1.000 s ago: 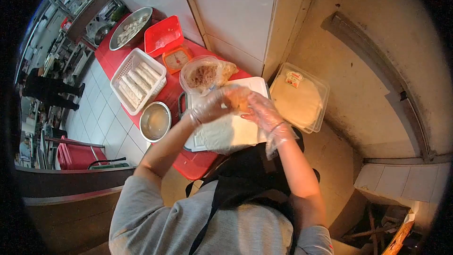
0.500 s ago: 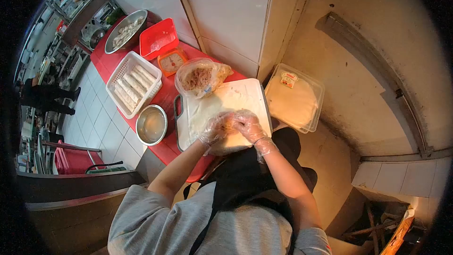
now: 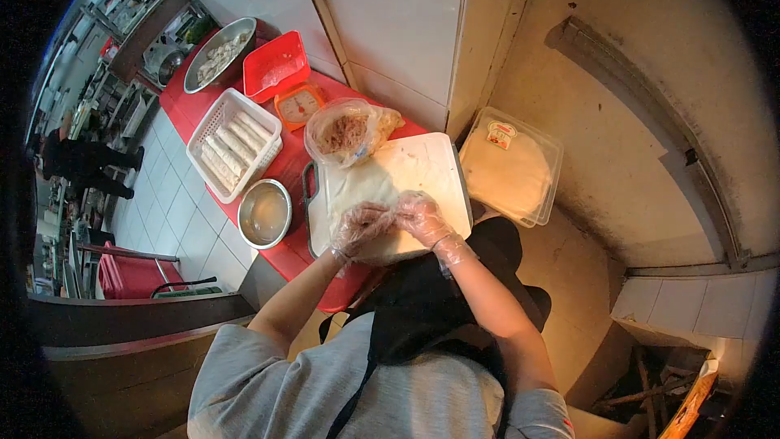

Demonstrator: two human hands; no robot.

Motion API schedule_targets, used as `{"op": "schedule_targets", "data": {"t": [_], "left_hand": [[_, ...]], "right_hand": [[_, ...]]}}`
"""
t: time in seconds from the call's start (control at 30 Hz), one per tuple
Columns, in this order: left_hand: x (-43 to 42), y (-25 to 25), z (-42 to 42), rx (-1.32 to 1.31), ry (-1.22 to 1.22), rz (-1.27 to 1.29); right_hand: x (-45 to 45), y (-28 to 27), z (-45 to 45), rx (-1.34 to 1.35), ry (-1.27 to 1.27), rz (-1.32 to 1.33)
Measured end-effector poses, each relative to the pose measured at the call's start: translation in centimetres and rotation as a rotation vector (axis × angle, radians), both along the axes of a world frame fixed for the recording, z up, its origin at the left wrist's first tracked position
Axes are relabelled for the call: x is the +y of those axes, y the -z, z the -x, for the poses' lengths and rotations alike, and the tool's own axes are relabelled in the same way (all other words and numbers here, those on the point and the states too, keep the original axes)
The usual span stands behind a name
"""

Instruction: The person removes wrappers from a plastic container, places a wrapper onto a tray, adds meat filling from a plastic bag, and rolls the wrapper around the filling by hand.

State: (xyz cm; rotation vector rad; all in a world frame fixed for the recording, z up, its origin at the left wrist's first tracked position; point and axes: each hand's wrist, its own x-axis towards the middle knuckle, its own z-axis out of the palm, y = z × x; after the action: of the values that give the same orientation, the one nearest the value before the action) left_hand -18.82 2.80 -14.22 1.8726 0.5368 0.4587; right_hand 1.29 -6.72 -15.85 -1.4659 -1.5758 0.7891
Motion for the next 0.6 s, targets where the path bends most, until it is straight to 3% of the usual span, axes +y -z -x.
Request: {"op": "schedule_targets", "data": {"t": [0.07,0.13,0.17,0.27,0.33,0.43,0.5,0.57,0.6], "left_hand": [[-0.1,0.1,0.6,0.054,0.031,-0.051],[-0.3,-0.3,1.3,0.070,0.061,-0.115],[-0.4,-0.3,1.0,-0.006,-0.038,-0.195],[-1.2,0.1,0.4,-0.055,-0.123,-0.296],[-0.9,0.2,0.9,0.136,0.105,-0.192],[-0.8,0.3,1.4,0.178,0.086,0.264],[-1.1,0.8,2.0,0.005,0.036,0.689],[-1.6,1.4,2.6,-0.391,-0.055,1.216],[-1.5,1.7,2.6,-0.317,-0.126,0.666]], "right_hand": [[-0.5,-1.4,-0.2,-0.098,-0.088,0.093],[-0.8,-2.8,0.1,-0.079,-0.055,-0.006],[-0.8,-3.2,0.2,-0.070,-0.038,-0.057],[-0.5,-1.8,1.3,-0.339,0.075,-0.222],[-0.6,-1.7,1.4,-0.427,0.013,-0.175],[0.0,-1.2,0.6,-0.430,-0.171,-0.016],[-0.2,-0.5,0.5,-0.361,-0.209,0.000],[-0.9,-2.7,0.7,-0.256,-0.159,-0.074],[-0.8,-2.7,0.9,-0.269,-0.078,-0.131]]}}
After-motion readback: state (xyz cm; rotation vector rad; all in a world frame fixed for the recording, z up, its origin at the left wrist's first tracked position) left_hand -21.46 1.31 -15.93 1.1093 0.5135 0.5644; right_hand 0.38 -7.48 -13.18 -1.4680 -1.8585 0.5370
